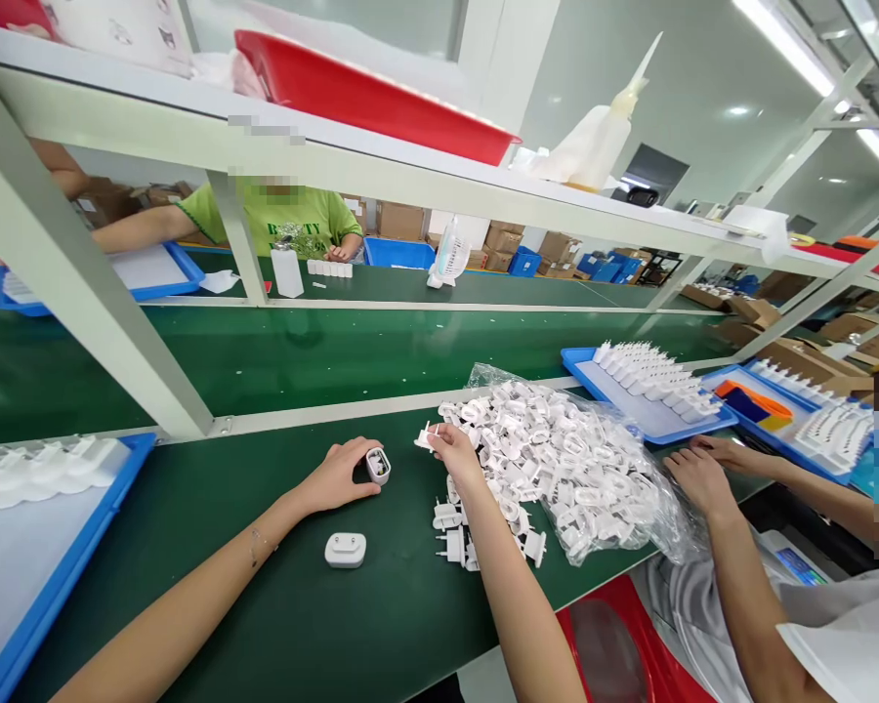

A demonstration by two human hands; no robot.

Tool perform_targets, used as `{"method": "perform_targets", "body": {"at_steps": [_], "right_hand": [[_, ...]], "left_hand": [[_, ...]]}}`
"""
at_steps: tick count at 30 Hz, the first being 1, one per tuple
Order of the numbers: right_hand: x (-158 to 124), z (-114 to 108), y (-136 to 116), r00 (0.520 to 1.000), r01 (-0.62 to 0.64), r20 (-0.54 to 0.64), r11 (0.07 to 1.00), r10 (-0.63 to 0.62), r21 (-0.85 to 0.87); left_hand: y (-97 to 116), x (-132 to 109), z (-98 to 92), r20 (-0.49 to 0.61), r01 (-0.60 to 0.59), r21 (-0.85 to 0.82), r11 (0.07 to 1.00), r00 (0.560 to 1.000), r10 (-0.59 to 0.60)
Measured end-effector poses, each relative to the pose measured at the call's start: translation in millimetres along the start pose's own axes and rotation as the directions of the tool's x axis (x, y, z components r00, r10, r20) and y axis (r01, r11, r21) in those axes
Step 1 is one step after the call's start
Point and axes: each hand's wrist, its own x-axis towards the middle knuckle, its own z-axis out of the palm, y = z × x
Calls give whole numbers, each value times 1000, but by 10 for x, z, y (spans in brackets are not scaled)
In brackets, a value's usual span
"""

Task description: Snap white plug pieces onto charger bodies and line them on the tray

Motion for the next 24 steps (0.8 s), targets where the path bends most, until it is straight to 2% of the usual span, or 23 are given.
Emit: {"method": "perform_targets", "body": {"at_steps": [3,7,11,14,17,20,24], "right_hand": [[26,70,-13,998,-59,14,975,57,213],[14,116,-67,992,-122,62,909,106,399],[-4,160,-103,986,-164,116,857,122,489],[-6,214,-112,983,-179,134,838,127,516],[-24,272,-132,989,-147,101,834,110,532],[-70,300,-172,995,-90,73,880,63,467],[-130,276,-208,980,-13,191,953,-47,301]], "left_hand": [[19,-10,43,-56,33,4,999,998,-33],[88,30,138,-139,74,38,997,988,-68],[107,22,118,-106,-7,6,1000,994,8],[70,-29,55,-71,-41,-79,996,997,36],[30,-58,34,-89,10,-99,995,996,-18],[7,-53,57,-92,27,-83,996,995,-35],[-8,-37,63,-99,-13,-132,991,995,0]]}}
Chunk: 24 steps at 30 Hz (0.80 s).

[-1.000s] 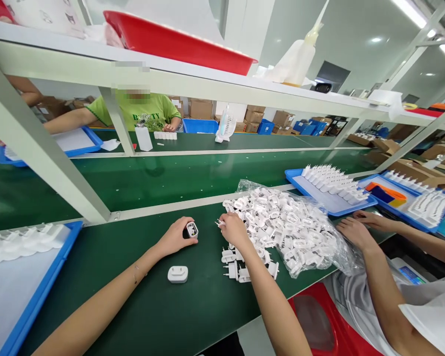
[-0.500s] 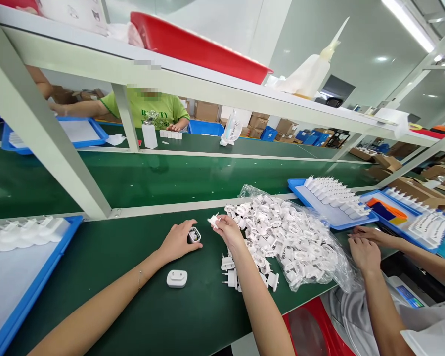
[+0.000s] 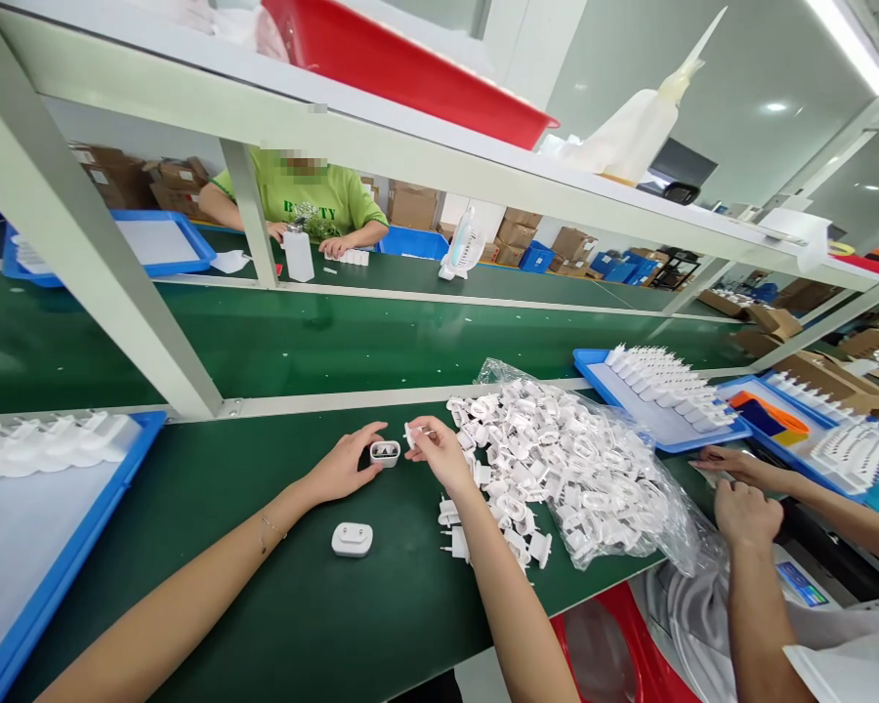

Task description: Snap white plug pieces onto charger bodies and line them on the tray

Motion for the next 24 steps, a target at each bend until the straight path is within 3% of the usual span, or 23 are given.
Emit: {"method": "perform_targets", "body": {"at_steps": [4,7,9,17,24], "right_hand": [[-3,-30,-4,993,122,12,980,-121,-158],[15,-23,-15,976,175,-50,894,-214,-412],[20,2,-35,958,232,-26,831,-284,-505],[12,152,-105,944,327,158,753,-290,-570],[46,232,-57,949,313,178,733,-259,-604]], "left_hand": [[-9,14,-53,23,14,-6,1000,1000,-14],[-20,21,-87,54,3,-20,1000,999,-2],[-31,22,-91,51,-12,-28,1000,999,13],[-40,20,-76,73,-40,0,999,997,40],[-36,24,-75,70,-58,3,998,996,57]]}}
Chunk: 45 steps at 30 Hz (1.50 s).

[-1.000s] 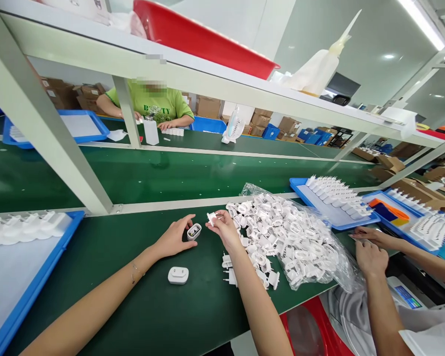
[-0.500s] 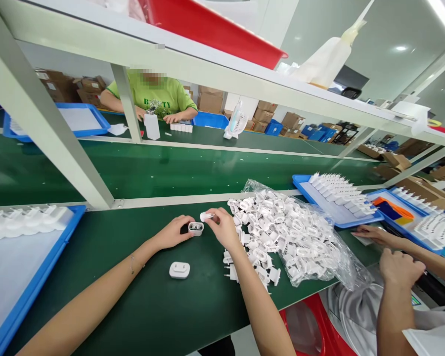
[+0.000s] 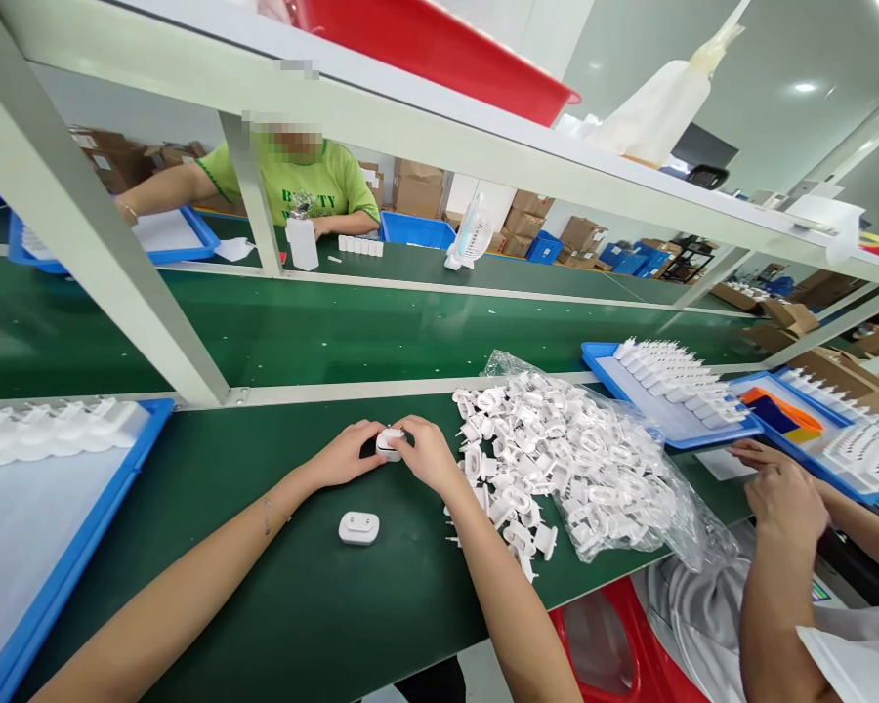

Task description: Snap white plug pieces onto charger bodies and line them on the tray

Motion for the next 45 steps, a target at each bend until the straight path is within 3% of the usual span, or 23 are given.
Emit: {"method": "perform_targets", "body": {"at_steps": [8,14,22,26,29,33,37,41,45], "right_hand": [[6,-31,4,997,21,73,996,-14,-91],[6,-71,28,991,-17,132,996,28,-87],[-149,39,-25,999,-18,32,959,28,-283],[-141,24,23,993,5,117,981,17,-192],[-248,-4,24,993,-28,111,995,38,-92],[-658,16,-81,994,-106,-1,991,106,79],[-1035,205,-198,991,-88,103,995,83,41],[-1122,498,-103,993,12,121,993,3,-122],[-1059,693,62,989,127,101,972,-109,-196]], "left_hand": [[19,-10,-17,1,-11,17,1000,1000,11],[24,-17,-15,-53,-13,-317,948,999,-4],[14,8,34,-58,-1,-322,947,998,-19],[80,3,-6,-32,17,-352,936,999,-30],[167,-47,-53,12,32,-367,930,999,-29],[247,-258,-119,64,46,-306,951,998,-27],[305,-631,-220,97,59,-254,965,995,-35],[427,-962,-244,138,39,-88,995,990,-27],[461,-1060,-78,124,7,129,992,992,-23]]}}
